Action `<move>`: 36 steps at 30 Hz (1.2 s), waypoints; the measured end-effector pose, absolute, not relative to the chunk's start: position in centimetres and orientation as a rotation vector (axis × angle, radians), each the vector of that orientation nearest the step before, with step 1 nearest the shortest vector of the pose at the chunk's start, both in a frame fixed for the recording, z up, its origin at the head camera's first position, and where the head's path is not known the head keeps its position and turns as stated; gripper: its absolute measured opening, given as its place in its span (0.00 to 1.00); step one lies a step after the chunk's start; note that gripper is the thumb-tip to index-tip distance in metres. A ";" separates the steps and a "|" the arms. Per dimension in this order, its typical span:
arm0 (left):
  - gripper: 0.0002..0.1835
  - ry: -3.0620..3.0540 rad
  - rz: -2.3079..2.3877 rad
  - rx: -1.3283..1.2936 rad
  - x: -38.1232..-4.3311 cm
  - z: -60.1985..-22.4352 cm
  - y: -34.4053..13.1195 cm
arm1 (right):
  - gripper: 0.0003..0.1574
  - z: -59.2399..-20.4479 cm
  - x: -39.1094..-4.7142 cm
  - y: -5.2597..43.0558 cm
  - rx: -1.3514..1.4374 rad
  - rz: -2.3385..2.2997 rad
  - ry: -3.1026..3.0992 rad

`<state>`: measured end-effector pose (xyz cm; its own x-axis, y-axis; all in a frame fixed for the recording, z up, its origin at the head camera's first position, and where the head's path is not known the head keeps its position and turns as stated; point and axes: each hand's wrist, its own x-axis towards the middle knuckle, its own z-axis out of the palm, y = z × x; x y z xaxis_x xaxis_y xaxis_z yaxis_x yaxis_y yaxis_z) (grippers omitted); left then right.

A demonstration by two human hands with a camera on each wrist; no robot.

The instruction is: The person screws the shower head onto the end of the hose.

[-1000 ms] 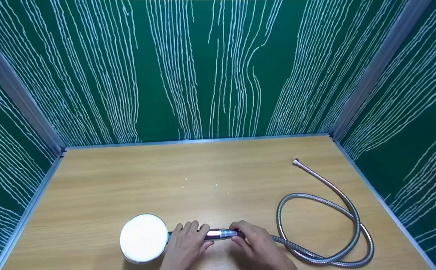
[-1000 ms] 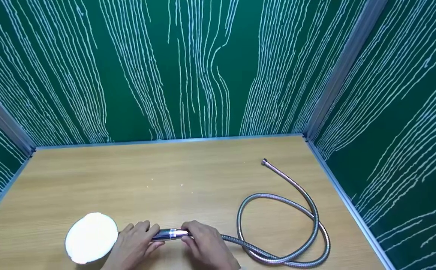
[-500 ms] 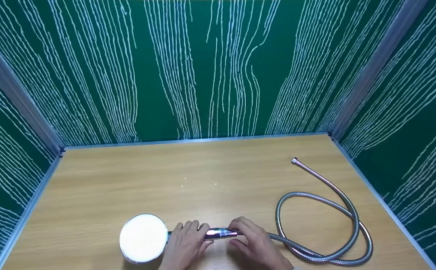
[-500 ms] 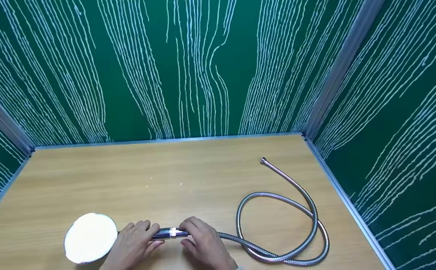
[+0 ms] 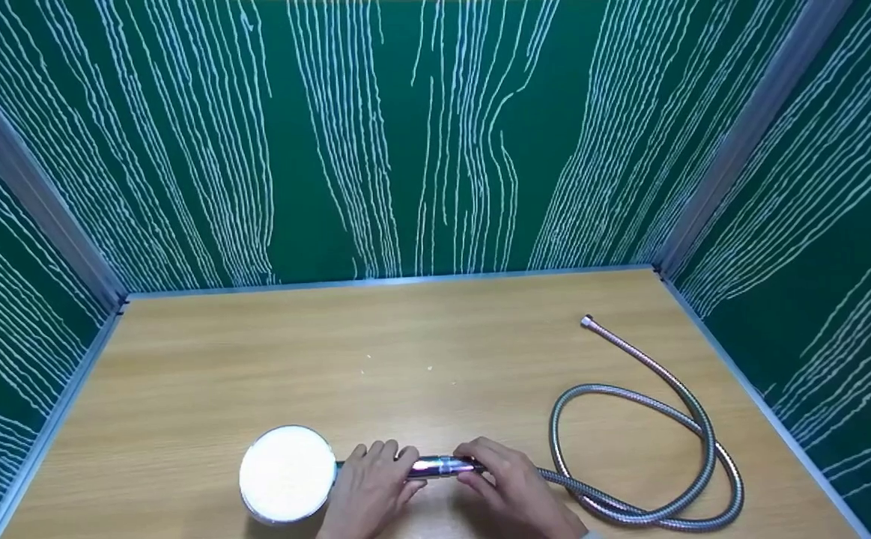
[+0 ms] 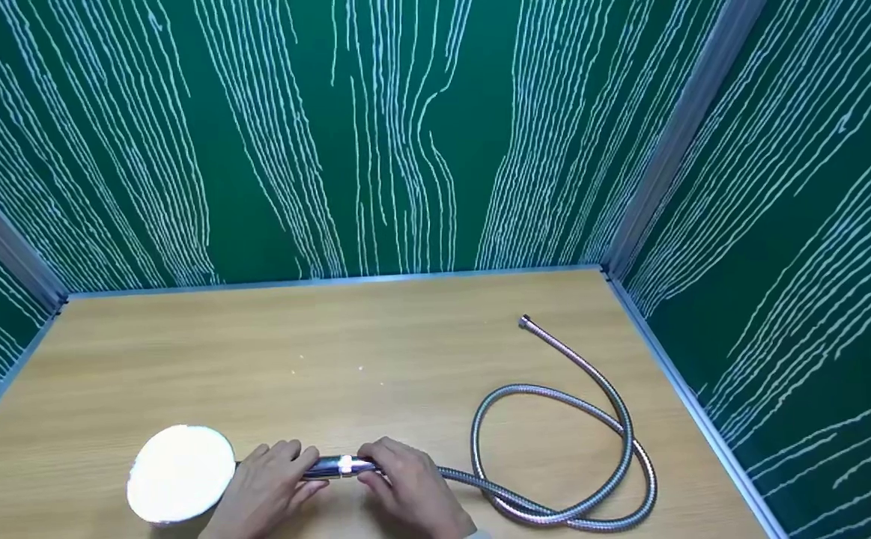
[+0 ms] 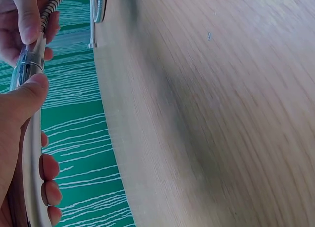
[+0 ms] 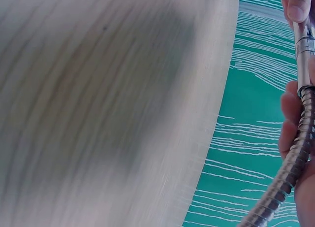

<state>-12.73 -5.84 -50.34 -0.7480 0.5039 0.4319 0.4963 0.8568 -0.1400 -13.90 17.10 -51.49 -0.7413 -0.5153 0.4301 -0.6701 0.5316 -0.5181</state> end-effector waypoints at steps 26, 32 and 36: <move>0.20 -2.518 -0.006 -0.780 -12.9 -50.7 -6.1 | 0.14 -52.1 -13.9 16.8 1.023 0.989 -2.497; 0.20 -2.530 0.000 -0.777 -13.0 -50.6 -6.1 | 0.11 -52.0 -14.0 16.8 1.018 0.865 -2.515; 0.20 -2.529 0.005 -0.774 -13.0 -50.6 -6.1 | 0.10 -51.9 -14.0 16.7 1.019 0.821 -2.536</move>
<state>-13.03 -6.08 -50.62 -0.7183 0.5265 0.4549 0.5248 0.8392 -0.1425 -13.96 16.72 -51.90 -0.7090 -0.5399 0.4536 -0.7033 0.5881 -0.3994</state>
